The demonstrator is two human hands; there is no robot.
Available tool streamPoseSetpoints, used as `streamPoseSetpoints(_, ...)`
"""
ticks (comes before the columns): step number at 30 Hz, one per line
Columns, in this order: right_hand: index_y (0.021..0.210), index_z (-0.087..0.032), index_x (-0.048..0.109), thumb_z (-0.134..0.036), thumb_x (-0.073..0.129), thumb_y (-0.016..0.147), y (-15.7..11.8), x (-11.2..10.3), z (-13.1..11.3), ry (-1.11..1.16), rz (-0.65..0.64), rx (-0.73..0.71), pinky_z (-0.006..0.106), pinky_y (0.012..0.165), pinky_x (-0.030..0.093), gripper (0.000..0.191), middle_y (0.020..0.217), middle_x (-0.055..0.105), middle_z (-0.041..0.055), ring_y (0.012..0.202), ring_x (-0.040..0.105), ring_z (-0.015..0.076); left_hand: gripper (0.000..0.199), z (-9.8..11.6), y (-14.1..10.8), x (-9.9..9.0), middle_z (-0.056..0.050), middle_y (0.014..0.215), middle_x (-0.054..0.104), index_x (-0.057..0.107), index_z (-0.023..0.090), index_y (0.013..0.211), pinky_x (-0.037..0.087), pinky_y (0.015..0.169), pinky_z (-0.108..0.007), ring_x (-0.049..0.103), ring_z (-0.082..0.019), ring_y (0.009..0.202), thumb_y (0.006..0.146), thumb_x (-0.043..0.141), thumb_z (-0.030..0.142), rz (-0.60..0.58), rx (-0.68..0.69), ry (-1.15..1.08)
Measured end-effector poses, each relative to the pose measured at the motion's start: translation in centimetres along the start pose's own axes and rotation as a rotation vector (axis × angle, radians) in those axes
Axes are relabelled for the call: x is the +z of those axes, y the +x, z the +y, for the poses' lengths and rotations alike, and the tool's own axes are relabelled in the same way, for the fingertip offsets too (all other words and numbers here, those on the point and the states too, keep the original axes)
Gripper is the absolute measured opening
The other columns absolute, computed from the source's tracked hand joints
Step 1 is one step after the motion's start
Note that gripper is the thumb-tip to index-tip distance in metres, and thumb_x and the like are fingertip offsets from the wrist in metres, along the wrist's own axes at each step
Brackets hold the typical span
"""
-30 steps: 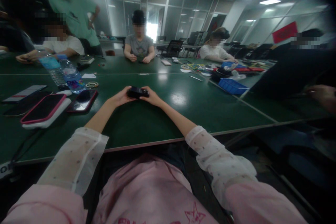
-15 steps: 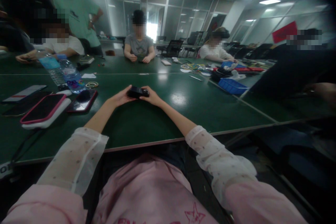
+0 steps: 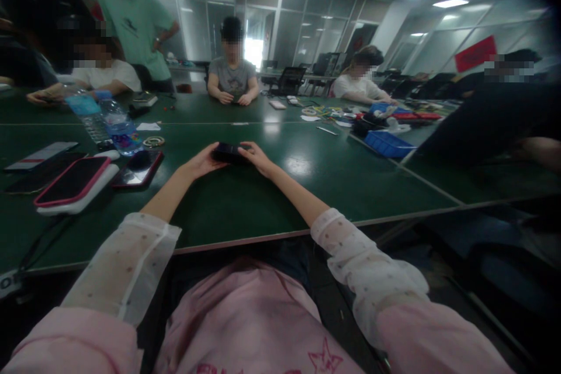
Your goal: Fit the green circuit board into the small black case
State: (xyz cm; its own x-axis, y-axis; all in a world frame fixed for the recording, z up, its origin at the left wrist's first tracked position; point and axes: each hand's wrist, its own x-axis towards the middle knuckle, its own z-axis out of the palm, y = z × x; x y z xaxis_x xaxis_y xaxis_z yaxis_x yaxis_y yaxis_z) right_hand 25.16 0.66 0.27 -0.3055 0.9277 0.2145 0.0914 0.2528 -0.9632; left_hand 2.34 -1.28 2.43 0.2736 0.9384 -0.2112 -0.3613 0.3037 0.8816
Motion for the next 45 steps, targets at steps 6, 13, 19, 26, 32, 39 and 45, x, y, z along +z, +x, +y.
streamPoseSetpoints(6,0.118,-0.021,0.058,-0.047,0.073,0.084,0.2,0.2,-0.5,0.251,-0.023,0.165,0.041,0.087,0.06,0.046,0.116,0.067,0.0116,0.101,0.067,0.0228,0.05,0.2,-0.7,0.7,-0.017,0.115,0.07,0.05,0.015,0.143,0.058,0.095,-0.035,0.071,-0.025,0.106,0.099,0.055,0.04,0.03,-0.012,-0.005)
streamPoseSetpoints(13,0.108,-0.02,0.061,-0.034,0.081,0.078,-0.2,0.4,-0.7,0.419,-0.041,0.192,0.033,0.078,0.061,0.038,0.101,0.07,0.0063,0.09,0.068,0.0186,0.05,0.1,-0.7,0.9,-0.016,0.11,0.071,0.053,0.015,0.139,0.06,0.091,-0.035,0.072,-0.025,0.098,0.097,0.058,0.042,0.012,-0.027,-0.027)
streamPoseSetpoints(19,0.101,-0.021,0.064,-0.031,0.082,0.076,-0.7,0.5,-1.2,0.426,-0.044,0.203,0.023,0.066,0.055,0.033,0.091,0.068,0.0025,0.08,0.064,0.014,0.05,-0.2,-0.8,1.4,-0.018,0.118,0.071,0.055,0.017,0.136,0.054,0.1,-0.044,0.071,-0.028,0.106,0.097,0.056,0.048,-0.02,-0.045,-0.1)
streamPoseSetpoints(26,0.105,-0.021,0.066,-0.041,0.07,0.085,-0.7,0.6,-1.1,0.037,-0.009,0.047,0.033,0.091,0.053,0.028,0.105,0.068,0.0041,0.098,0.064,0.0179,0.038,0.0,-0.4,0.8,-0.015,0.104,0.072,0.058,0.019,0.13,0.059,0.093,-0.047,0.072,-0.028,0.1,0.096,0.06,0.038,0.037,-0.089,-0.177)
streamPoseSetpoints(32,0.119,-0.022,0.064,-0.054,0.073,0.08,-0.5,0.8,-1.0,-0.232,-0.046,-0.265,0.042,0.105,0.047,0.052,0.122,0.066,0.0074,0.113,0.062,0.0224,0.044,0.5,-0.2,0.9,-0.015,0.102,0.071,0.056,0.018,0.135,0.063,0.083,-0.045,0.073,-0.029,0.094,0.096,0.061,0.038,0.056,-0.171,-0.171)
streamPoseSetpoints(39,0.125,-0.019,0.06,-0.053,0.08,0.071,0.0,0.5,0.4,-0.33,-0.092,-0.381,0.046,0.106,0.046,0.066,0.123,0.065,0.0095,0.114,0.063,0.0265,0.057,0.3,-0.2,0.8,-0.017,0.101,0.072,0.044,0.012,0.147,0.061,0.084,-0.042,0.074,-0.029,0.091,0.1,0.051,0.043,0.023,-0.196,-0.207)
streamPoseSetpoints(45,0.123,-0.021,0.06,-0.05,0.079,0.07,0.1,0.7,0.8,-0.384,-0.015,-0.328,0.046,0.103,0.048,0.063,0.119,0.067,0.0079,0.113,0.063,0.027,0.066,0.1,-0.4,0.9,-0.019,0.098,0.073,0.036,0.007,0.152,0.059,0.083,-0.041,0.074,-0.03,0.087,0.101,0.044,0.049,-0.012,-0.178,-0.254)
